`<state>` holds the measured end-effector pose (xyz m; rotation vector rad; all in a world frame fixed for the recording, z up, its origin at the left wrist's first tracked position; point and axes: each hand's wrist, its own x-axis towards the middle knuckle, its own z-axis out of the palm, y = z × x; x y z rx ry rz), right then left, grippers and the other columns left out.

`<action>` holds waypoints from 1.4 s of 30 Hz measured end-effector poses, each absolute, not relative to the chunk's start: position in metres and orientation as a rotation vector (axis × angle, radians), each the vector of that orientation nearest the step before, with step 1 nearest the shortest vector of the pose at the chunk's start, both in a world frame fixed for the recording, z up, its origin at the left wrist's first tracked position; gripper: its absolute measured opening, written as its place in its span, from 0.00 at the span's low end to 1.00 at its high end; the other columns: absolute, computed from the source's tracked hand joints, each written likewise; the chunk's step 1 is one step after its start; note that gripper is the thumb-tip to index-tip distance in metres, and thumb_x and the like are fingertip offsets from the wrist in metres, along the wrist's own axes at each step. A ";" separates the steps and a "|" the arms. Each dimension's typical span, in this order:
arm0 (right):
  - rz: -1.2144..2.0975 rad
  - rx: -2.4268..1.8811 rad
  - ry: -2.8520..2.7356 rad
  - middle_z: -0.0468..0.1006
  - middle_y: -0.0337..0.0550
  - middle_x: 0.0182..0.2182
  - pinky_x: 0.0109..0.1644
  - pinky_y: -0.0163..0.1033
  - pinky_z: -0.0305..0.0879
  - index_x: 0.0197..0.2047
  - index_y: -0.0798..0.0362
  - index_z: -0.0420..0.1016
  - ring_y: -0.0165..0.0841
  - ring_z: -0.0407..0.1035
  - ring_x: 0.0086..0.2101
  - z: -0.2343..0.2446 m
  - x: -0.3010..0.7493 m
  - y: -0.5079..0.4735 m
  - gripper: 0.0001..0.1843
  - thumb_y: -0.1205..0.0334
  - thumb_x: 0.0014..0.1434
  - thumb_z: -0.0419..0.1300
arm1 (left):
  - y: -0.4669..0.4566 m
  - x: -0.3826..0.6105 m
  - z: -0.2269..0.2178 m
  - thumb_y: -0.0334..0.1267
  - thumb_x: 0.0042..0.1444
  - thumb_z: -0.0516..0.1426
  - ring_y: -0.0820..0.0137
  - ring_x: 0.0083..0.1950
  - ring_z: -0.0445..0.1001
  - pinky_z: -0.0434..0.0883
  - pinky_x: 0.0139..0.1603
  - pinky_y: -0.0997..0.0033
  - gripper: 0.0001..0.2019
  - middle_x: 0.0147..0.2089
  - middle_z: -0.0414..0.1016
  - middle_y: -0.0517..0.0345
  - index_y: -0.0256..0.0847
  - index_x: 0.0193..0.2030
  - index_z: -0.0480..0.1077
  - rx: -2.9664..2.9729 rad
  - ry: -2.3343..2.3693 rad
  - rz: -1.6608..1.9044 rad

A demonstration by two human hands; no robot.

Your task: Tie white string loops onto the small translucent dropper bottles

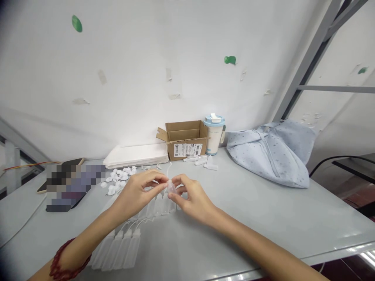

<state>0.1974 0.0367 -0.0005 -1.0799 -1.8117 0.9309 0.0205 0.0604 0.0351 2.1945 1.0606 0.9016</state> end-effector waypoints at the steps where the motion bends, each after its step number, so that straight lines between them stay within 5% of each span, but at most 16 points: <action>1: 0.959 -1.065 -1.794 0.74 0.40 0.36 0.27 0.31 0.62 0.42 0.51 0.64 0.32 0.74 0.33 -0.001 0.198 0.037 0.11 0.61 0.56 0.59 | 0.059 0.021 0.034 0.35 0.56 0.53 0.68 0.36 0.73 0.70 0.35 0.70 0.07 0.35 0.75 0.56 0.42 0.34 0.73 2.257 1.053 0.918; 13: 1.375 -0.969 -1.517 0.76 0.43 0.34 0.34 0.37 0.64 0.39 0.53 0.63 0.34 0.74 0.33 0.002 0.197 0.040 0.16 0.53 0.53 0.62 | 0.059 0.015 0.033 0.34 0.58 0.53 0.69 0.36 0.72 0.68 0.34 0.71 0.09 0.39 0.72 0.55 0.44 0.42 0.72 2.475 0.940 0.828; 23: 1.484 -0.877 -1.391 0.74 0.38 0.29 0.41 0.39 0.64 0.38 0.54 0.66 0.31 0.71 0.32 0.005 0.201 0.043 0.13 0.55 0.55 0.61 | 0.058 0.015 0.034 0.37 0.54 0.58 0.62 0.50 0.68 0.68 0.48 0.63 0.18 0.52 0.66 0.51 0.46 0.52 0.66 2.536 0.841 0.772; 30: 1.548 -0.812 -1.359 0.76 0.41 0.33 0.47 0.44 0.64 0.44 0.53 0.64 0.34 0.73 0.37 0.005 0.198 0.041 0.15 0.55 0.56 0.59 | 0.057 0.018 0.034 0.35 0.53 0.59 0.60 0.52 0.64 0.67 0.49 0.61 0.18 0.51 0.67 0.51 0.43 0.50 0.64 2.638 0.846 0.787; 42: 1.388 -0.958 -1.727 0.69 0.37 0.26 0.32 0.33 0.61 0.39 0.57 0.67 0.26 0.65 0.25 0.000 0.193 0.034 0.11 0.58 0.58 0.56 | 0.037 -0.002 0.029 0.32 0.50 0.59 0.60 0.53 0.61 0.65 0.51 0.58 0.19 0.49 0.68 0.52 0.41 0.49 0.62 2.697 0.913 0.714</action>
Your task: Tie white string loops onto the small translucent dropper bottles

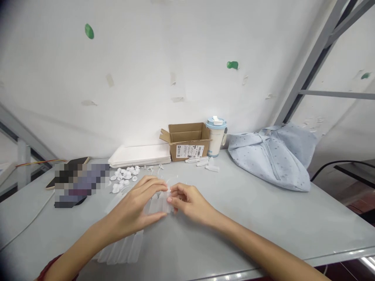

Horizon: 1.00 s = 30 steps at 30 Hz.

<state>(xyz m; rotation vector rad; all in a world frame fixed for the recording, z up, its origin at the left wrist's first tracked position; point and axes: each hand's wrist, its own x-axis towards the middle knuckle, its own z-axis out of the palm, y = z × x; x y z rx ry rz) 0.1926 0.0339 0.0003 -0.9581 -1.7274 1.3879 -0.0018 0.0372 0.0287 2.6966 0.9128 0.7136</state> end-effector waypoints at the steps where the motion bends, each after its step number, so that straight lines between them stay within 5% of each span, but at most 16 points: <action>1: 1.377 -0.983 -1.787 0.69 0.37 0.25 0.31 0.33 0.61 0.39 0.58 0.68 0.26 0.64 0.23 0.000 0.191 0.031 0.10 0.59 0.58 0.56 | 0.032 -0.007 0.027 0.31 0.50 0.59 0.60 0.53 0.61 0.65 0.51 0.59 0.20 0.50 0.68 0.52 0.42 0.50 0.61 2.691 0.925 0.685; 13: 0.826 -0.874 -2.594 0.76 0.43 0.30 0.33 0.31 0.60 0.38 0.56 0.72 0.30 0.69 0.30 -0.006 0.174 -0.002 0.08 0.63 0.59 0.54 | -0.019 -0.041 0.004 0.25 0.41 0.58 0.61 0.52 0.61 0.66 0.52 0.62 0.22 0.48 0.68 0.54 0.43 0.45 0.63 2.512 1.015 0.456; 30: 0.629 -0.846 -2.723 0.76 0.41 0.30 0.32 0.31 0.59 0.37 0.55 0.71 0.30 0.69 0.29 -0.008 0.174 0.001 0.07 0.62 0.60 0.53 | -0.015 -0.038 0.010 0.30 0.47 0.56 0.61 0.55 0.56 0.61 0.56 0.60 0.18 0.49 0.65 0.55 0.44 0.46 0.62 2.475 1.088 0.307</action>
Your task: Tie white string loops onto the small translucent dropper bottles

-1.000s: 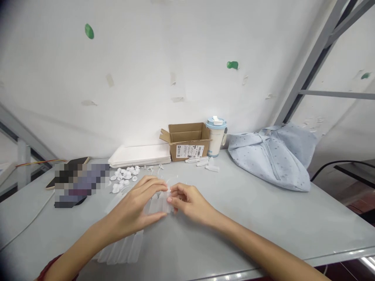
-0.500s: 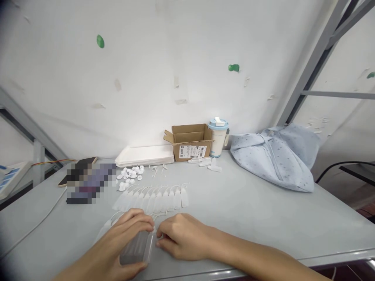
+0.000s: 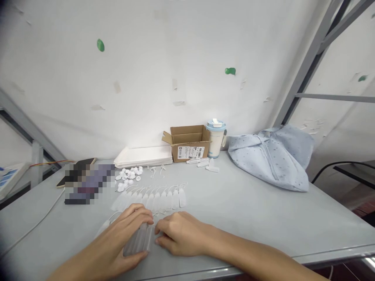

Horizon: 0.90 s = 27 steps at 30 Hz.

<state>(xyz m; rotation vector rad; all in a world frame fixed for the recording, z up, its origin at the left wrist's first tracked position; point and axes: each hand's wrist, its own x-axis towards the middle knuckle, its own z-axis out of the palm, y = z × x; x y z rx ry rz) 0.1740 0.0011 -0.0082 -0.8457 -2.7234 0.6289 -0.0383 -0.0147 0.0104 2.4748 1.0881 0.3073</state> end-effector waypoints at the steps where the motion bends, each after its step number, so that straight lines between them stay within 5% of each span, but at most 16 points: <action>1: 0.624 -0.846 -2.729 0.76 0.42 0.30 0.32 0.31 0.58 0.37 0.55 0.71 0.30 0.69 0.29 -0.009 0.174 0.001 0.07 0.62 0.60 0.53 | -0.015 -0.038 0.011 0.30 0.47 0.56 0.61 0.55 0.56 0.61 0.56 0.60 0.18 0.49 0.65 0.55 0.44 0.46 0.62 2.477 1.087 0.299; 11: 0.639 -0.812 -2.724 0.76 0.41 0.31 0.33 0.31 0.60 0.38 0.55 0.72 0.30 0.69 0.30 -0.008 0.174 0.001 0.07 0.63 0.59 0.54 | -0.010 -0.041 0.016 0.38 0.49 0.60 0.61 0.54 0.59 0.64 0.52 0.63 0.14 0.48 0.66 0.55 0.44 0.42 0.65 2.486 1.032 0.338; 14: 0.656 -0.771 -2.647 0.77 0.42 0.30 0.35 0.30 0.61 0.39 0.55 0.73 0.29 0.69 0.30 -0.008 0.176 0.007 0.08 0.66 0.59 0.53 | 0.006 -0.039 0.018 0.38 0.56 0.54 0.62 0.51 0.62 0.65 0.50 0.63 0.06 0.46 0.68 0.53 0.42 0.40 0.66 2.510 1.074 0.437; 20: 0.488 -1.029 -2.310 0.76 0.41 0.27 0.30 0.30 0.60 0.35 0.57 0.73 0.27 0.66 0.25 0.000 0.204 0.047 0.10 0.67 0.61 0.51 | 0.083 -0.044 0.012 0.36 0.58 0.46 0.61 0.47 0.67 0.66 0.48 0.59 0.11 0.42 0.72 0.51 0.39 0.38 0.68 2.565 1.365 0.555; 27: 0.014 -1.733 -2.214 0.71 0.53 0.45 0.46 0.38 0.62 0.46 0.60 0.69 0.38 0.67 0.44 0.001 0.269 0.103 0.12 0.71 0.60 0.51 | 0.152 -0.048 0.001 0.28 0.49 0.46 0.58 0.48 0.68 0.66 0.51 0.59 0.15 0.43 0.75 0.50 0.39 0.34 0.73 2.674 1.389 0.561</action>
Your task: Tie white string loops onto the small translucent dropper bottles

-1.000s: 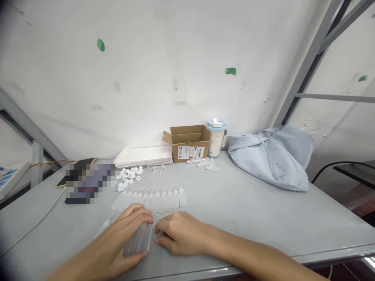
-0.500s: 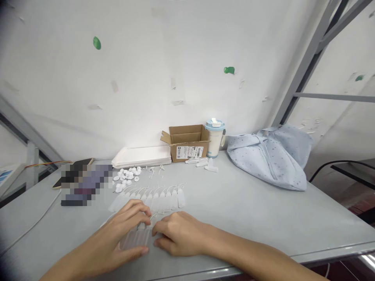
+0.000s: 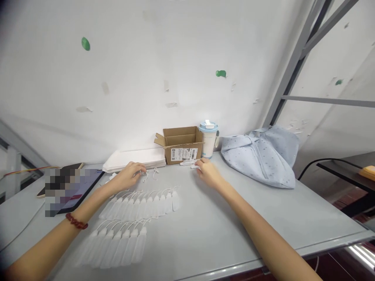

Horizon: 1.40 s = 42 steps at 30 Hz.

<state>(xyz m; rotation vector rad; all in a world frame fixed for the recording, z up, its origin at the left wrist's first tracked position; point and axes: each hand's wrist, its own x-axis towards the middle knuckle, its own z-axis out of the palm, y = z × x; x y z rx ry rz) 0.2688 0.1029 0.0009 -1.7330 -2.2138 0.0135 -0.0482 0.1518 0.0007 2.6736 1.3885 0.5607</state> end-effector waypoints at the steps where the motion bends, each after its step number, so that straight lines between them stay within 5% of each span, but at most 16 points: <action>1: -0.001 -1.783 -2.208 0.70 0.56 0.46 0.48 0.40 0.61 0.47 0.61 0.68 0.40 0.65 0.47 -0.001 0.276 0.107 0.13 0.71 0.59 0.52 | 0.154 -0.048 -0.001 0.28 0.48 0.46 0.59 0.48 0.68 0.67 0.51 0.60 0.15 0.42 0.76 0.52 0.40 0.34 0.73 2.680 1.377 0.555; 7: -0.022 -2.026 -2.240 0.70 0.59 0.44 0.45 0.43 0.60 0.52 0.61 0.65 0.46 0.66 0.46 -0.008 0.292 0.113 0.19 0.71 0.56 0.55 | 0.154 -0.051 -0.009 0.25 0.43 0.45 0.60 0.50 0.68 0.65 0.54 0.59 0.22 0.47 0.75 0.50 0.36 0.42 0.73 2.675 1.376 0.587; 19: -0.017 -2.047 -2.288 0.74 0.56 0.44 0.38 0.37 0.60 0.53 0.59 0.64 0.42 0.71 0.41 -0.006 0.282 0.107 0.19 0.73 0.57 0.51 | 0.119 -0.062 0.007 0.31 0.51 0.43 0.61 0.55 0.66 0.70 0.44 0.64 0.22 0.55 0.69 0.50 0.37 0.52 0.67 2.361 1.586 0.958; 26: 0.067 -1.945 -2.273 0.74 0.54 0.43 0.38 0.36 0.61 0.52 0.58 0.64 0.41 0.69 0.43 -0.003 0.273 0.099 0.17 0.70 0.59 0.51 | 0.121 -0.058 -0.012 0.26 0.52 0.43 0.58 0.56 0.62 0.63 0.56 0.53 0.23 0.55 0.67 0.46 0.33 0.54 0.65 2.685 1.476 0.756; 31: 0.097 -1.867 -2.259 0.74 0.52 0.43 0.37 0.36 0.61 0.50 0.56 0.66 0.39 0.70 0.41 -0.001 0.265 0.095 0.15 0.69 0.59 0.52 | 0.117 -0.058 -0.010 0.23 0.50 0.45 0.55 0.57 0.56 0.61 0.55 0.51 0.28 0.60 0.60 0.45 0.34 0.61 0.56 2.856 1.525 0.815; 37: 0.110 -1.795 -2.245 0.73 0.52 0.43 0.38 0.37 0.62 0.50 0.56 0.66 0.38 0.70 0.40 -0.002 0.260 0.092 0.15 0.68 0.59 0.51 | 0.115 -0.055 -0.008 0.26 0.53 0.46 0.53 0.55 0.59 0.63 0.52 0.51 0.24 0.58 0.64 0.48 0.38 0.57 0.62 2.908 1.539 0.727; 42: 0.159 -1.661 -2.201 0.73 0.51 0.44 0.39 0.39 0.63 0.48 0.56 0.67 0.38 0.69 0.40 -0.005 0.253 0.088 0.14 0.67 0.58 0.53 | 0.108 -0.049 0.007 0.33 0.56 0.46 0.59 0.52 0.65 0.66 0.51 0.56 0.17 0.52 0.69 0.50 0.37 0.50 0.68 2.564 1.519 1.002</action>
